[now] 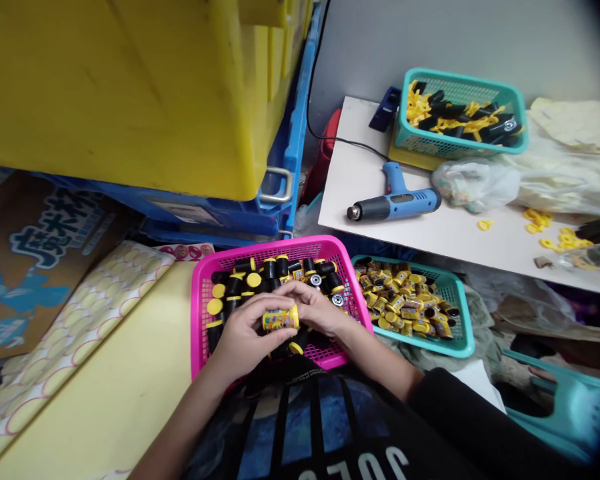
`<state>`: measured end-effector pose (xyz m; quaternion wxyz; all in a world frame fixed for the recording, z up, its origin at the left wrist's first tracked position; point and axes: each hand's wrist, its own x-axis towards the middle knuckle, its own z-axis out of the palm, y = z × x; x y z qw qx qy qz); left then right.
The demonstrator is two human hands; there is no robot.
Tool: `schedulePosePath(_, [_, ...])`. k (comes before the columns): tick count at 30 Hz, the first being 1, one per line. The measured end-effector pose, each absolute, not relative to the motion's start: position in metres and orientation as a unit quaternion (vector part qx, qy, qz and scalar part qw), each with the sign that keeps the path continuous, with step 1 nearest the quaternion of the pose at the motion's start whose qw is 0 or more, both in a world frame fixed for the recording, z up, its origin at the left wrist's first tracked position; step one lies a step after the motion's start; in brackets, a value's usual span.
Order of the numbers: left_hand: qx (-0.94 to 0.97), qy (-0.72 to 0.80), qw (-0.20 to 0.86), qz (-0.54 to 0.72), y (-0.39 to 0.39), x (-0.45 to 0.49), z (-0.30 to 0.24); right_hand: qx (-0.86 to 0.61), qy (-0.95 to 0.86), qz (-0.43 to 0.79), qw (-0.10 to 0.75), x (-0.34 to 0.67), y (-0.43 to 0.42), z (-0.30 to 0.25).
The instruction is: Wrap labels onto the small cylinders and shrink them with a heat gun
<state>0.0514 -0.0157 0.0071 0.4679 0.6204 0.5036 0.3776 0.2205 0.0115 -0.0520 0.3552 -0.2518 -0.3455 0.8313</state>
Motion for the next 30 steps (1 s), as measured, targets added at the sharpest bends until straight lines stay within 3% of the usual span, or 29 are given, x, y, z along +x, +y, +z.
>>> schedulePosePath(3, [0.653, 0.512, 0.428, 0.359, -0.015, 0.053, 0.009, -0.281, -0.389, 0.788, 0.387, 0.229, 0.010, -0.048])
schedulePosePath(8, [0.566, 0.490, 0.573, 0.335, -0.015, 0.047, 0.013, -0.347, -0.413, 0.724, 0.430, 0.237, 0.005, -0.036])
schedulePosePath(21, [0.476, 0.570, 0.492, 0.455, -0.022, 0.053, 0.002, -0.324, -0.529, 0.612, 0.491, 0.239, 0.003, -0.026])
schedulePosePath(27, [0.425, 0.555, 0.515, 0.497, -0.025, 0.054, -0.012, -0.309, -0.564, 0.562, 0.520, 0.239, 0.003, -0.030])
schedulePosePath(30, [0.415, 0.507, 0.584, 0.479, -0.024, 0.052, -0.008, -0.304, -0.601, 0.516, 0.529, 0.238, 0.005, -0.029])
